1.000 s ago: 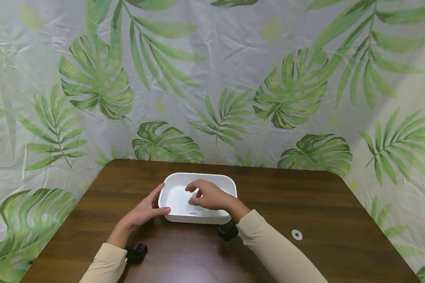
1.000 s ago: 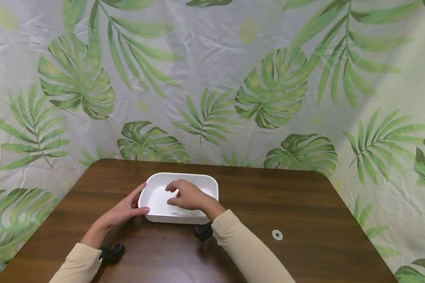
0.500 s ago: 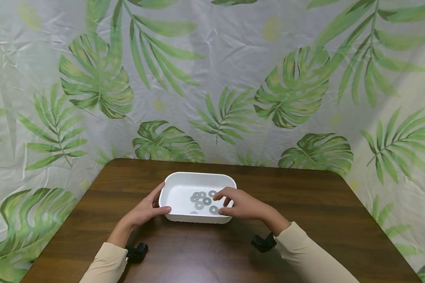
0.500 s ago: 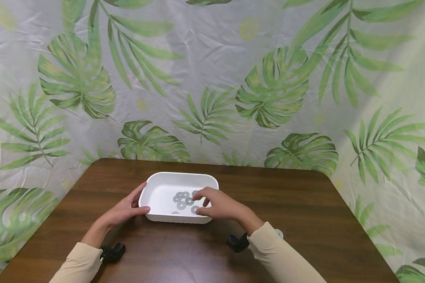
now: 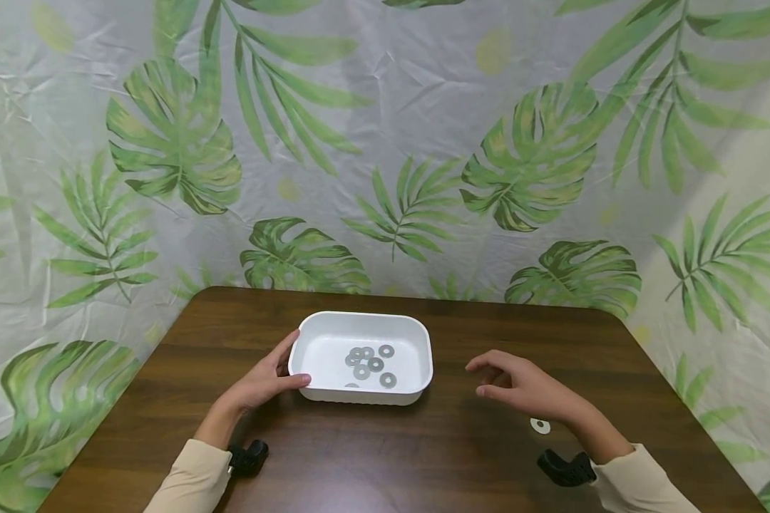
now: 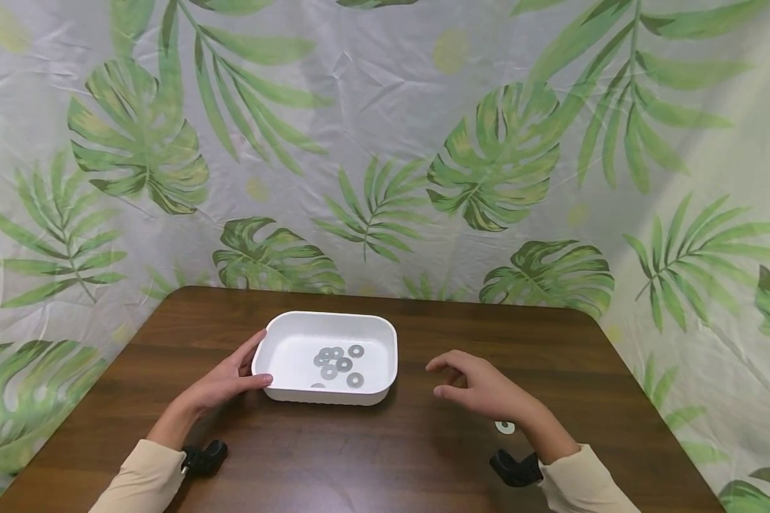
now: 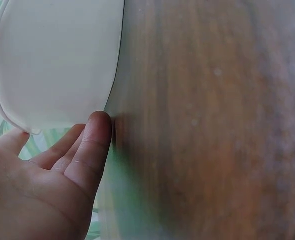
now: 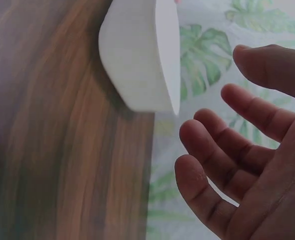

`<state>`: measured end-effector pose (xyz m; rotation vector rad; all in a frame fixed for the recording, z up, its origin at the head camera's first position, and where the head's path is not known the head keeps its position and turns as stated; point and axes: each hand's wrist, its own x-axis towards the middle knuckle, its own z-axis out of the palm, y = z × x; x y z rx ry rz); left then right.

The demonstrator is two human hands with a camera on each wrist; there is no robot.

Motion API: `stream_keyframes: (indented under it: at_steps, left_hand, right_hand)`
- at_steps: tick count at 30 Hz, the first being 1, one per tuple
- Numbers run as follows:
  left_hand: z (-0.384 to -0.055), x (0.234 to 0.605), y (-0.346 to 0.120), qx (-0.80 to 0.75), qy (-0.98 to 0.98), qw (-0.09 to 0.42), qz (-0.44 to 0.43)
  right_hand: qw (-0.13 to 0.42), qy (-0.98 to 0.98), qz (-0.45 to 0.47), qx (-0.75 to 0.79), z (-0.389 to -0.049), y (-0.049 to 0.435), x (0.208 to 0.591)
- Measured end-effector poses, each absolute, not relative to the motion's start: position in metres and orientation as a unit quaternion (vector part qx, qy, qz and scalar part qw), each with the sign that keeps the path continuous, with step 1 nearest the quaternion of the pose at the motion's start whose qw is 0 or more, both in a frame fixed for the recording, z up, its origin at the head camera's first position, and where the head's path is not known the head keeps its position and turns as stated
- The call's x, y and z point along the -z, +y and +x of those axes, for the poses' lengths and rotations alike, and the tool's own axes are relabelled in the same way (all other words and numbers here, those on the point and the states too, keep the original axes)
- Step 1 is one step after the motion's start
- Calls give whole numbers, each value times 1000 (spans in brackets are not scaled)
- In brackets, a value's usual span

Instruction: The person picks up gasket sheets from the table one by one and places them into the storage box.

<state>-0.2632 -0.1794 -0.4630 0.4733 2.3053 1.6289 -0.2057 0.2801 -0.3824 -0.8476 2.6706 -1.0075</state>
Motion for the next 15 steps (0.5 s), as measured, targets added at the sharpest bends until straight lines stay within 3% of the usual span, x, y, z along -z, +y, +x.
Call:
stream_keyframes:
  at_steps: [15]
  left_hand:
    - [-263, 463, -180, -563, 798, 146, 158]
  right_hand:
    - [68, 945, -181, 262, -202, 344, 415]
